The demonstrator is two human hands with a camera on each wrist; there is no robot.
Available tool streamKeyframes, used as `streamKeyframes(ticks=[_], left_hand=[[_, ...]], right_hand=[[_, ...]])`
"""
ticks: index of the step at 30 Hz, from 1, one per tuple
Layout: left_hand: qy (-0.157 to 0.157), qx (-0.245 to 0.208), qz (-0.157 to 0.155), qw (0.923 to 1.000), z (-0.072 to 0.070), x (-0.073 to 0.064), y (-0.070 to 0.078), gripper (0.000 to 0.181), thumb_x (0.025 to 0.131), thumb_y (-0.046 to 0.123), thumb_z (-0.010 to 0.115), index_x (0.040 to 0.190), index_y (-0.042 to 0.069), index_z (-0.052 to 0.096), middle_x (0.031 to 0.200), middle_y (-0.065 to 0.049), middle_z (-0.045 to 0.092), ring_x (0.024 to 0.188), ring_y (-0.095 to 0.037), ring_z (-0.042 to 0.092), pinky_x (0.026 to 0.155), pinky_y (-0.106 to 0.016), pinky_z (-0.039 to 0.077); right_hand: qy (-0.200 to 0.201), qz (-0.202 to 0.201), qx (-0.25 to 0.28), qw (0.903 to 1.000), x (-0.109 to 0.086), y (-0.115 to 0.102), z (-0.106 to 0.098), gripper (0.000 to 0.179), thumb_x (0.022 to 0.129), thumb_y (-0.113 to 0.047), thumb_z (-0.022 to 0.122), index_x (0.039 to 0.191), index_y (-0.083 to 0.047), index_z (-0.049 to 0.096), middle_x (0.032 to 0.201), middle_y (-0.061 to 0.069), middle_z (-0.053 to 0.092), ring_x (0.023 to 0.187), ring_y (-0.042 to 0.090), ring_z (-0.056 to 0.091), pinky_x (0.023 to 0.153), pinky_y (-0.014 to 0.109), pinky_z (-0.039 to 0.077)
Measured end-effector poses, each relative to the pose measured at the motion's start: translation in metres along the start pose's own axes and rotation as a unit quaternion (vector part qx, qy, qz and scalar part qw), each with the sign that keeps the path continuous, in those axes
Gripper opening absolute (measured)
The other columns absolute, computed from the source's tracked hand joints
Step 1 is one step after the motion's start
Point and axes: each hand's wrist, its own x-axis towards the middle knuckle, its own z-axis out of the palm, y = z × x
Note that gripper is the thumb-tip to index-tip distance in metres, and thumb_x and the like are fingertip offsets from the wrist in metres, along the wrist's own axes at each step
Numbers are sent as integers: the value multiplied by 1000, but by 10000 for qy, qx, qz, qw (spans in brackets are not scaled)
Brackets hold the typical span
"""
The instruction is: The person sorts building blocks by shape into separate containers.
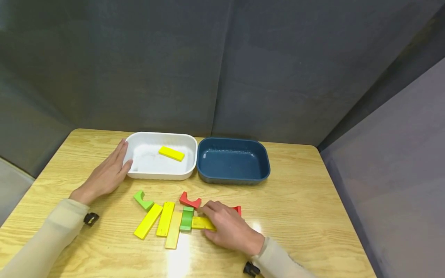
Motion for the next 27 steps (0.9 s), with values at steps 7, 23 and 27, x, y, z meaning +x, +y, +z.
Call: streamKeyframes(ticks=[7,23,27], left_hand=[[13,-7,-6,10000,1,0,-1,76,116,45,25,170,2,-5,179,-10,-17,164,-45,7,130,-63,18],[24,-16,26,10000,1,0,-1,76,117,45,25,170,1,-4,179,-12,-16,164,-45,7,129,-64,18],[7,-10,13,10000,1,-1,-1,76,117,46,25,170,1,-4,179,-11,-16,164,-45,7,129,-64,18]], right_hand=[[-147,50,35,9999,3,1,5,45,95,-26,85,136,-14,71,127,-1,68,112,14,65,100,38,60],[-84,-101,-91,9999,5,1,12,47,96,-21,84,140,-12,69,128,0,65,109,12,64,96,34,61],[-99,-140,-161,9997,6,1,13,47,96,-20,84,140,-13,69,128,0,65,109,13,64,94,33,61]])
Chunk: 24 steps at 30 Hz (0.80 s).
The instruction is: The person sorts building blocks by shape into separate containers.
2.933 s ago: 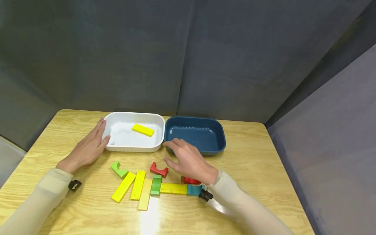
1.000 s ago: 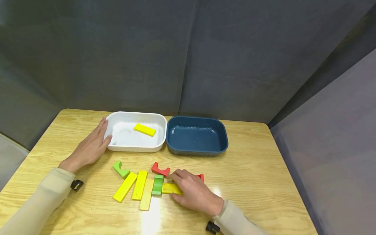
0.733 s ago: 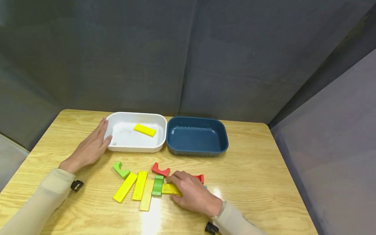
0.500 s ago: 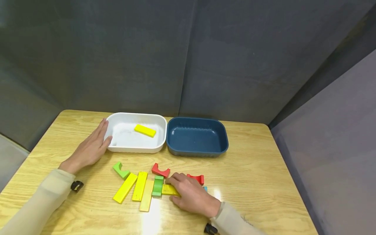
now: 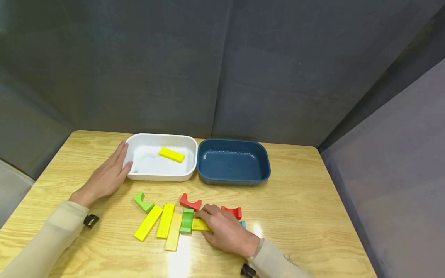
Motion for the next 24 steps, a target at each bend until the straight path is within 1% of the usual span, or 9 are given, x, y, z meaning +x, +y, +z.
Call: streamKeyframes(ticks=[10,24], left_hand=[[14,14,-3,10000,0,0,1,76,117,45,25,170,0,-4,179,-12,-15,164,-46,8,129,-64,19],[9,28,2,10000,-1,0,1,75,117,44,25,170,0,-4,179,-13,-15,164,-45,7,129,-64,19]], right_hand=[[-120,-40,-166,9998,1,0,0,45,97,-20,82,139,-13,69,125,0,67,106,13,64,89,31,62],[1,-167,-231,9996,-1,-1,1,42,97,-18,81,137,-12,70,123,0,68,104,12,64,89,30,61]])
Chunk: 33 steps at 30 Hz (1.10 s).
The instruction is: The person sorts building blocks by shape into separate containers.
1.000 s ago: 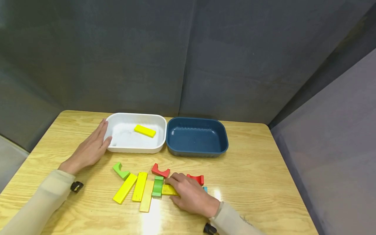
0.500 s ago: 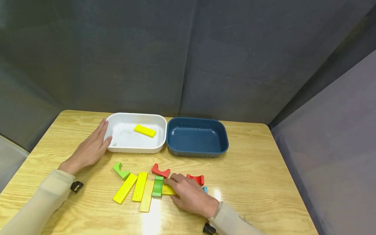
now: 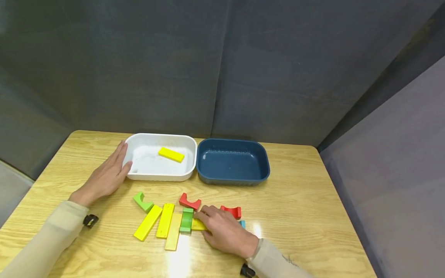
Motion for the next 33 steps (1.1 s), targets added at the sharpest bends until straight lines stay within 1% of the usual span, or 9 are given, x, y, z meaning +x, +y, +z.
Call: streamKeyframes(ticks=[11,18,25,33], left_hand=[[2,-21,7,10000,-1,0,-1,76,117,45,26,170,1,-4,179,-12,-15,164,-46,8,129,-65,19],[48,-25,4,10000,-1,0,0,76,117,45,26,170,0,-3,179,-12,-15,164,-45,7,130,-64,18],[25,-34,31,10000,0,0,0,76,117,44,26,170,0,-3,179,-13,-15,164,-44,6,129,-64,18],[20,-30,17,10000,-1,-1,1,76,117,45,25,170,-1,-3,179,-13,-15,164,-45,8,129,-65,19]], right_hand=[[-37,61,13,10000,1,-2,-4,44,97,-18,81,139,-12,70,125,0,67,104,12,64,89,31,61],[-12,77,-13,10000,1,-3,-6,44,97,-18,81,139,-12,70,126,1,68,106,13,65,93,33,61],[-29,165,67,9998,1,-3,-11,46,97,-19,81,141,-13,69,123,-1,67,103,11,64,94,33,62],[-5,75,76,9999,3,-1,-13,45,96,-17,82,140,-12,70,120,-1,68,101,10,65,92,32,62]])
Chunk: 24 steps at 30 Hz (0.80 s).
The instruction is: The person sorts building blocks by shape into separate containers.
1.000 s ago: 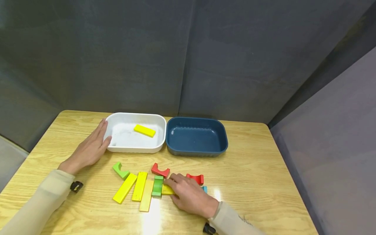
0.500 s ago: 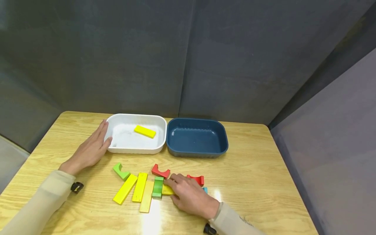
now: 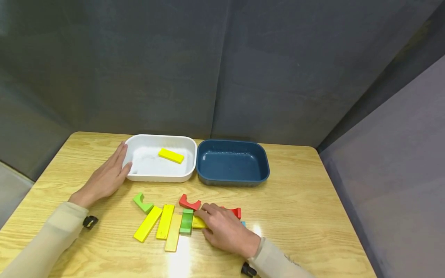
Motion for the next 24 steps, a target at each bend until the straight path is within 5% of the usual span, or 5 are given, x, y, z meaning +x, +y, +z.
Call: streamKeyframes(ticks=[24], left_hand=[[13,29,-9,10000,2,1,-2,76,117,45,27,170,-1,-2,179,-13,-14,164,-45,8,129,-64,19]], right_hand=[[386,-144,-221,9989,3,2,-19,42,92,-16,86,132,-12,72,119,-1,68,99,13,66,87,32,63]])
